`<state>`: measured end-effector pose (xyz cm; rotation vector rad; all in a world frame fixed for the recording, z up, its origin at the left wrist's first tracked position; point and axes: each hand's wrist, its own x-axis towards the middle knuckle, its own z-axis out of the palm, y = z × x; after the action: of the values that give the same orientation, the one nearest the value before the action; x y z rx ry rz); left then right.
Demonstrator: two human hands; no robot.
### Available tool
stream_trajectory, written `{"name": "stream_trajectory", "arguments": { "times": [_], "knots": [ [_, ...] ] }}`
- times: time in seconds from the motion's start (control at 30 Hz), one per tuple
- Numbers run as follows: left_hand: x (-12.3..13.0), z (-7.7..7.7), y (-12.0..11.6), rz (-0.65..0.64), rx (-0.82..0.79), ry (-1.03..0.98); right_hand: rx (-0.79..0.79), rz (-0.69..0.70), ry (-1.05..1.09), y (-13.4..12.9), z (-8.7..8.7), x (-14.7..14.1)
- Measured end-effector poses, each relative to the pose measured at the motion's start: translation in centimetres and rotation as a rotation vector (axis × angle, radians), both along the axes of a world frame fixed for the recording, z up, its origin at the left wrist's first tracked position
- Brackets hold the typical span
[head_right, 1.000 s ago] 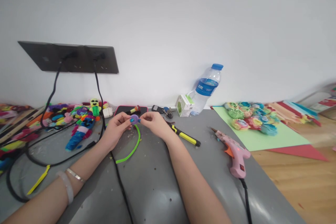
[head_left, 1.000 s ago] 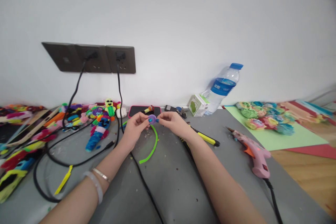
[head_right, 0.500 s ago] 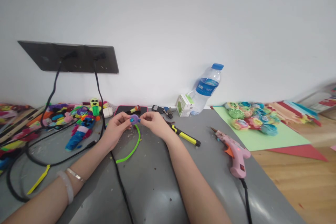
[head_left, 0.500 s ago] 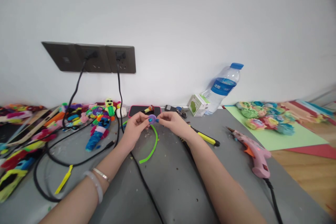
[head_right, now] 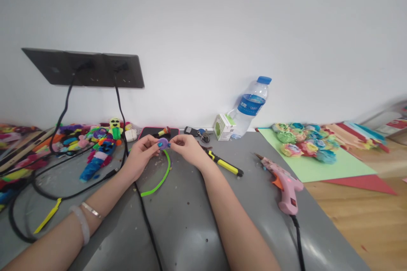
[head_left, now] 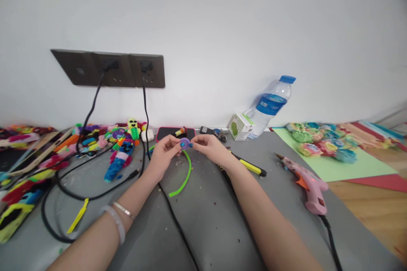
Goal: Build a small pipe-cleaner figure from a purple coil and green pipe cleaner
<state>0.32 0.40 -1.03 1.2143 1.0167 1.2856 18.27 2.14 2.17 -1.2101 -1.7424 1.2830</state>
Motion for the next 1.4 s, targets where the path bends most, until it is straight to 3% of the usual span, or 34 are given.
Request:
{"name": "stream_trajectory", "arguments": {
  "times": [1.07, 1.4],
  "knots": [
    [-0.01, -0.29, 0.15, 0.004, -0.007, -0.036, -0.006, -0.007, 0.024, -0.06, 0.1, -0.09],
    [0.27, 0.58, -0.06, 0.056, -0.084, -0.146, 0.03, -0.032, 0.06, 0.17, -0.13, -0.2]
  ]
}}
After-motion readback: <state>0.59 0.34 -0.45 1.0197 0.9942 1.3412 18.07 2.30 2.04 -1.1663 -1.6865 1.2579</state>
